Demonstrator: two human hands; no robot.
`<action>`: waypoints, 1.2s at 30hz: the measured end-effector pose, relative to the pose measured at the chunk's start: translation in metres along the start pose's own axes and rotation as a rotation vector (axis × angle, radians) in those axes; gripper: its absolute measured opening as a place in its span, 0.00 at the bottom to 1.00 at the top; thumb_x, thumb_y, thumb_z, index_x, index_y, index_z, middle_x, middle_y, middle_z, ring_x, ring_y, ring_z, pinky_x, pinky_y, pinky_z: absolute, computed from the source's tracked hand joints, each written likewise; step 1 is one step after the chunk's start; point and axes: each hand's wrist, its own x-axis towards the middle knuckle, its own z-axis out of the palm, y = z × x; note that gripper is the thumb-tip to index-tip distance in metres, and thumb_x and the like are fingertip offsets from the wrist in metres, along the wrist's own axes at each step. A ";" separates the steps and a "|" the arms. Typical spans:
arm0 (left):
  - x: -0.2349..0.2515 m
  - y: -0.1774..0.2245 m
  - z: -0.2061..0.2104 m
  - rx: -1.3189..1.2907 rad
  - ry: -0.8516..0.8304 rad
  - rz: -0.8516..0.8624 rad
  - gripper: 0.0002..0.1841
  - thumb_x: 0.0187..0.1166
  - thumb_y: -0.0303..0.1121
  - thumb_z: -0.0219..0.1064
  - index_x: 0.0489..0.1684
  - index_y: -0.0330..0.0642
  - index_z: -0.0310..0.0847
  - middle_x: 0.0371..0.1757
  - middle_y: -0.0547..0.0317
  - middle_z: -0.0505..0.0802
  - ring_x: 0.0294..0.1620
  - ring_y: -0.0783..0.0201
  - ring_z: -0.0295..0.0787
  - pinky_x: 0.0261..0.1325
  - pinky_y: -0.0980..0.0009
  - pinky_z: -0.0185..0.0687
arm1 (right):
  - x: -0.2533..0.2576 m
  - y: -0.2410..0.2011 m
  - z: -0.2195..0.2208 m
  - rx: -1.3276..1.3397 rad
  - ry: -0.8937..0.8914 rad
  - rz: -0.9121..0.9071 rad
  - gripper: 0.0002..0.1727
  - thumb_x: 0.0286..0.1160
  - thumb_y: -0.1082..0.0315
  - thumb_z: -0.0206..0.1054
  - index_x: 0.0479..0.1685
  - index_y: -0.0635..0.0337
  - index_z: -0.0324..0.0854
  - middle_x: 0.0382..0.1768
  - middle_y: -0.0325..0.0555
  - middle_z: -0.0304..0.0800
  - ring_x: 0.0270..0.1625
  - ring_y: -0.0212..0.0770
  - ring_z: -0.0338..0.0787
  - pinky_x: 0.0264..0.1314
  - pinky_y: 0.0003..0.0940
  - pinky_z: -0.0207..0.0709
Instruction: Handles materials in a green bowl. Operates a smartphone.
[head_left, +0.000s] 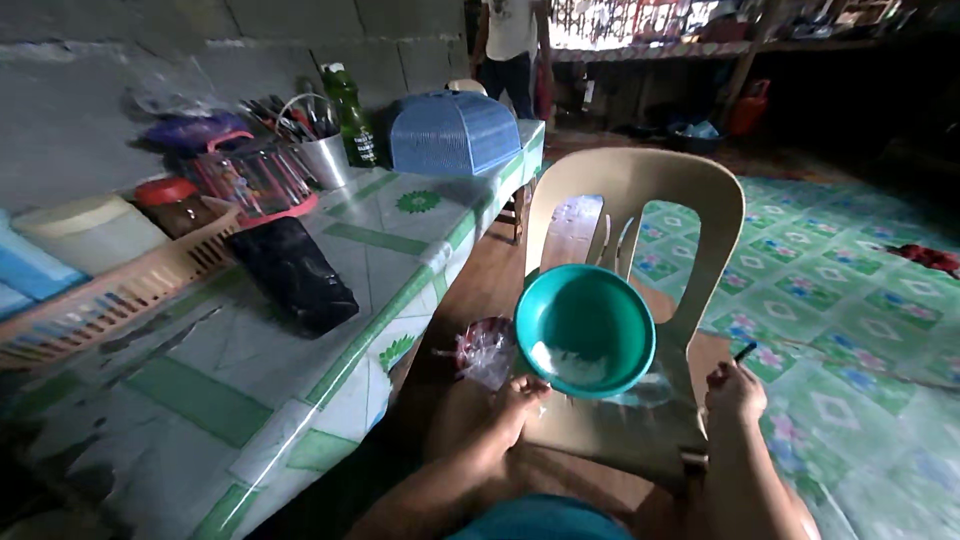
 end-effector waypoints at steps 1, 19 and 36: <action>-0.001 0.002 0.000 0.020 -0.003 -0.009 0.07 0.75 0.28 0.75 0.44 0.36 0.87 0.42 0.59 0.93 0.46 0.70 0.89 0.56 0.72 0.86 | -0.003 -0.008 0.003 -0.076 -0.020 -0.100 0.19 0.83 0.70 0.63 0.69 0.70 0.73 0.40 0.44 0.81 0.29 0.30 0.79 0.34 0.27 0.78; 0.002 0.007 -0.009 0.084 -0.114 0.000 0.07 0.75 0.28 0.74 0.44 0.34 0.88 0.41 0.59 0.92 0.43 0.74 0.87 0.52 0.75 0.84 | -0.097 0.029 0.186 -1.406 -1.422 -0.743 0.12 0.76 0.76 0.67 0.55 0.63 0.89 0.59 0.61 0.89 0.69 0.62 0.85 0.75 0.63 0.76; 0.003 0.002 -0.011 0.128 -0.162 0.109 0.06 0.74 0.26 0.74 0.41 0.33 0.88 0.39 0.60 0.93 0.42 0.75 0.89 0.52 0.77 0.85 | -0.101 0.013 0.175 -1.654 -1.498 -0.858 0.17 0.67 0.81 0.73 0.56 0.62 0.89 0.63 0.59 0.88 0.73 0.65 0.81 0.75 0.68 0.72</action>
